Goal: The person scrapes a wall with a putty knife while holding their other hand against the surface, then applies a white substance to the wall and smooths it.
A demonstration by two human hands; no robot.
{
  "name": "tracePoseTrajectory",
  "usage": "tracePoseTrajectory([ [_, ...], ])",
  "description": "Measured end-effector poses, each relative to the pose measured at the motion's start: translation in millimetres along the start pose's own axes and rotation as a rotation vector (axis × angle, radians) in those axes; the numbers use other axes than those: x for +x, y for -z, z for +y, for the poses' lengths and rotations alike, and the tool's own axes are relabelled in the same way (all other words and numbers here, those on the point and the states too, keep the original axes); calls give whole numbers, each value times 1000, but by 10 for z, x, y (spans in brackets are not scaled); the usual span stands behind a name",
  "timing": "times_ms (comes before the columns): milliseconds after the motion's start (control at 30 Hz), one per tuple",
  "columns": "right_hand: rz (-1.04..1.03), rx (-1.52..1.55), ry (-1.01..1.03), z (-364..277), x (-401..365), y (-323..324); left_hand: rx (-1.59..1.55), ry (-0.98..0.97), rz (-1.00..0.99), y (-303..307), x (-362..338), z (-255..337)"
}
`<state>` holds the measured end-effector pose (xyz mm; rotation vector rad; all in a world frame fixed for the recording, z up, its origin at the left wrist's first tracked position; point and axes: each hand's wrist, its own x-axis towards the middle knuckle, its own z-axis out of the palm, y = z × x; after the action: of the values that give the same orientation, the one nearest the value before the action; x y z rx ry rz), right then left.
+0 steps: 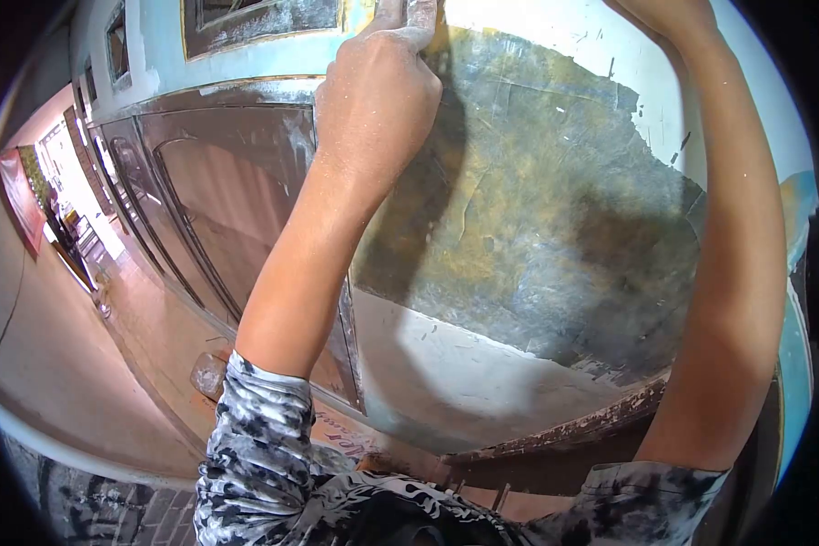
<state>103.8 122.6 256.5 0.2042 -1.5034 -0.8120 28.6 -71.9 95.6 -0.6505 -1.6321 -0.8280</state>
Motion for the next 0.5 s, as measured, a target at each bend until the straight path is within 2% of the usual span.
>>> tracePoseTrajectory([
  [100, -14, 13, -8, -23, -10, -4, 54, 26, -87, 29, 0, -8],
  [500, -5, 24, 6, 5, 1, -17, -24, -67, -12, -88, -359, -97],
])
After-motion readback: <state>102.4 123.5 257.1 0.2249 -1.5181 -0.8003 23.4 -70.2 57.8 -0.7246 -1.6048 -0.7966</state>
